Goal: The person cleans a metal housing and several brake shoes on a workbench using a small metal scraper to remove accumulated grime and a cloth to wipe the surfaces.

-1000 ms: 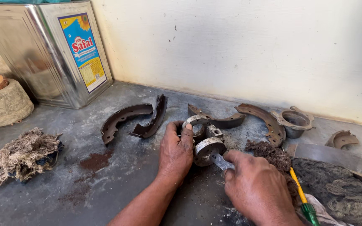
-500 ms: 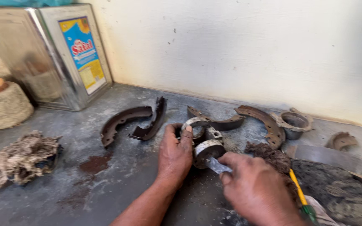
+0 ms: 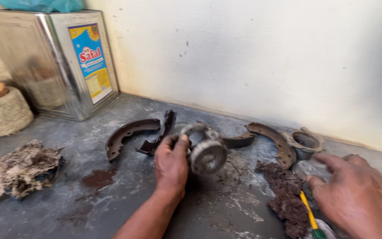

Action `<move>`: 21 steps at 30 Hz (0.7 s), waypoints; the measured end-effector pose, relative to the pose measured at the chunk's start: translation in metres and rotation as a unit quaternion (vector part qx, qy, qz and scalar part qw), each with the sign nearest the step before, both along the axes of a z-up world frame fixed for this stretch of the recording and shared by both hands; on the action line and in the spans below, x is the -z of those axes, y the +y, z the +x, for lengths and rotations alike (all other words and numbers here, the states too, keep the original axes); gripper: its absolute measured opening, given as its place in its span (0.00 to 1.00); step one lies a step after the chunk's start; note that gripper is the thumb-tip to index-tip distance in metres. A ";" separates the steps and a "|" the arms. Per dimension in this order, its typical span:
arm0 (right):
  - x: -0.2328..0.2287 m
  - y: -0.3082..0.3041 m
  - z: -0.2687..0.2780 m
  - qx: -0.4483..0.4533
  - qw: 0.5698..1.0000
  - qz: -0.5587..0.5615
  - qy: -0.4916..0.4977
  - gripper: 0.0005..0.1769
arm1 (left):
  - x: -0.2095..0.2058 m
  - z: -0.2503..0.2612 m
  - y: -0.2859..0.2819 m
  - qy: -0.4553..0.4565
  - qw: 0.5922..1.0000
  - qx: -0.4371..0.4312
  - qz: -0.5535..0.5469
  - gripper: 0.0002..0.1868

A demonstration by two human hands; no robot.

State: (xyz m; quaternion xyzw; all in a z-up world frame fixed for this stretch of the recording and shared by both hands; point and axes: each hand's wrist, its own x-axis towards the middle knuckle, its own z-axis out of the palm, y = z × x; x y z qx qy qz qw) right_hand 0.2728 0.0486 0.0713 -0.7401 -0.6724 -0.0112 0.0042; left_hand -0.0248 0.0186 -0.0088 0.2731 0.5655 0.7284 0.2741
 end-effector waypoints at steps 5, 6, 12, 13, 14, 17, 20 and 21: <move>0.028 -0.011 -0.020 -0.130 0.980 -0.139 0.065 0.30 | -0.005 -0.043 0.013 -0.137 0.987 0.045 0.074 0.19; 0.029 -0.009 -0.022 -0.130 0.982 -0.129 0.048 0.24 | -0.005 -0.049 0.015 -0.153 0.982 0.055 0.093 0.18; 0.045 -0.003 -0.032 -0.102 0.976 0.024 0.192 0.20 | 0.010 -0.053 0.023 -0.213 0.959 0.098 0.159 0.16; 0.052 -0.002 -0.035 -0.147 0.976 0.072 0.140 0.22 | 0.010 -0.055 0.024 -0.231 0.954 0.111 0.158 0.16; 0.057 0.001 -0.039 -0.192 0.971 0.118 0.086 0.24 | 0.010 -0.056 0.022 -0.250 0.947 0.123 0.158 0.16; 0.068 0.011 -0.056 -0.193 0.980 0.008 0.052 0.21 | 0.011 -0.057 0.018 -0.286 0.934 0.138 0.164 0.16; 0.079 0.011 -0.067 -0.098 0.970 -0.032 0.221 0.19 | 0.008 -0.058 0.023 -0.316 0.927 0.133 0.154 0.16; 0.081 0.016 -0.069 -0.116 0.974 -0.018 0.193 0.22 | 0.009 -0.059 0.021 -0.326 0.926 0.127 0.141 0.16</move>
